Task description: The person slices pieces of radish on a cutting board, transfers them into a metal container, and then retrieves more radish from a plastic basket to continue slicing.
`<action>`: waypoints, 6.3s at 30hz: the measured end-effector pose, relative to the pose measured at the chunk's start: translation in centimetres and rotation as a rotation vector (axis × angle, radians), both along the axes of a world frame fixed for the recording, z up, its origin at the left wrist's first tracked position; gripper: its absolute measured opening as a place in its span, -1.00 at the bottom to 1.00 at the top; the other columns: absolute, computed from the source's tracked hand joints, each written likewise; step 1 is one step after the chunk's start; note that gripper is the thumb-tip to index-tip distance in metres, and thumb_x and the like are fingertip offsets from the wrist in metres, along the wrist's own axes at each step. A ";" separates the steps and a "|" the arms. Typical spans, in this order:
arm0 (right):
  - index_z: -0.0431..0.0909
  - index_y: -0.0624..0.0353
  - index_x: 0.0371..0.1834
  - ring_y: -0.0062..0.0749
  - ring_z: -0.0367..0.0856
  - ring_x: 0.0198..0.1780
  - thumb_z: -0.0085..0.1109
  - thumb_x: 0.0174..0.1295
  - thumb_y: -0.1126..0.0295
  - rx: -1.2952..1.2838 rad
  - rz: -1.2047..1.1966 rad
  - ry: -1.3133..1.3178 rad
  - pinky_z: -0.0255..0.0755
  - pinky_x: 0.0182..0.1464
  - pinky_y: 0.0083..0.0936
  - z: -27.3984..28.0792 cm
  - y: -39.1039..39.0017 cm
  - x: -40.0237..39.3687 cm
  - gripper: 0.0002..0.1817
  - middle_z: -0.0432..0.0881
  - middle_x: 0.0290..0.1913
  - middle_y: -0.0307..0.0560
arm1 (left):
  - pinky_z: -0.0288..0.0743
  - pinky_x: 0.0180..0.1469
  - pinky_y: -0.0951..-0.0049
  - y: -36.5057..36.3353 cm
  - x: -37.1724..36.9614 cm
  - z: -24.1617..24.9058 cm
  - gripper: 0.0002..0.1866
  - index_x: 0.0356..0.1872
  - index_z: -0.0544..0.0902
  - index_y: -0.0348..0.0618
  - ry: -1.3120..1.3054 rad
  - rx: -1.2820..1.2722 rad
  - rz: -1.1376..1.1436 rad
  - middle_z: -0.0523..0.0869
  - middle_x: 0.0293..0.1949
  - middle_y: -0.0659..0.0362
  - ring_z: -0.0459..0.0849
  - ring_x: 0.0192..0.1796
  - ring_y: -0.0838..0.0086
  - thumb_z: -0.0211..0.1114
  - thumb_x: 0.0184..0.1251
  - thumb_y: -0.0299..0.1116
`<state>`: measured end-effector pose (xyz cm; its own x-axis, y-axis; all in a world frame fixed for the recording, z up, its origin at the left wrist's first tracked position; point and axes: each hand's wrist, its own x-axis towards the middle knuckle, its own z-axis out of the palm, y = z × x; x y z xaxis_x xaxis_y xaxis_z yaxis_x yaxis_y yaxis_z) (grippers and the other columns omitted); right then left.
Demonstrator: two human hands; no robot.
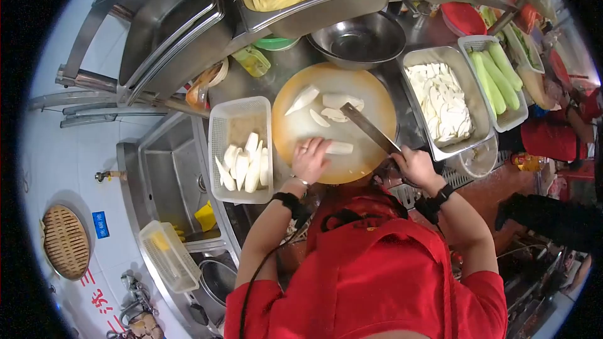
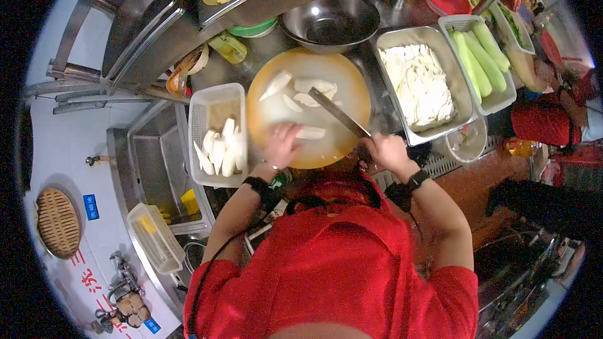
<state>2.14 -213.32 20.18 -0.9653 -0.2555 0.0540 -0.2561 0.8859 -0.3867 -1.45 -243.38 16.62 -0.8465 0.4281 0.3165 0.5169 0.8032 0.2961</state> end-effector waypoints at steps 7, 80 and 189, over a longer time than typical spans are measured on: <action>0.45 0.14 -0.50 0.00 0.54 -0.55 0.07 0.13 0.17 0.068 0.116 -0.106 0.41 -0.50 -0.16 0.7 0.7 1.0 -0.73 0.53 -0.62 0.08 | 0.30 0.05 0.26 -0.3 -1.5 0.8 -0.61 -0.11 0.55 0.10 -0.316 0.024 -0.117 0.54 -0.20 0.22 0.50 -0.11 0.28 0.31 -0.08 -0.32; 0.44 0.15 -0.43 -0.15 0.59 -0.56 -0.08 0.18 0.23 0.242 0.238 -0.255 0.44 -0.55 -0.29 0.7 -4.6 1.2 -0.77 0.57 -0.61 -0.01 | 0.34 -0.07 0.29 1.5 2.2 -2.8 -0.82 -0.38 0.59 -0.05 0.350 0.177 0.133 0.51 -0.23 0.28 0.45 -0.18 0.35 0.26 -0.11 -0.45; 0.48 0.14 -0.36 -0.20 0.60 -0.57 -0.03 0.11 0.26 0.207 0.223 -0.140 0.41 -0.61 -0.30 0.1 -7.6 -0.4 -0.80 0.58 -0.62 -0.05 | 0.37 -0.12 0.29 -0.4 1.8 -3.9 -0.86 -0.35 0.52 -0.16 0.225 0.310 0.203 0.52 -0.30 0.11 0.50 -0.18 0.19 0.18 0.02 -0.55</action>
<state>1.73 -220.97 20.29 -0.8788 -0.4529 -0.1501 -0.4096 0.8775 -0.2496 0.33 -243.82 12.71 -0.7989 0.1156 0.5902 0.4370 0.7858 0.4376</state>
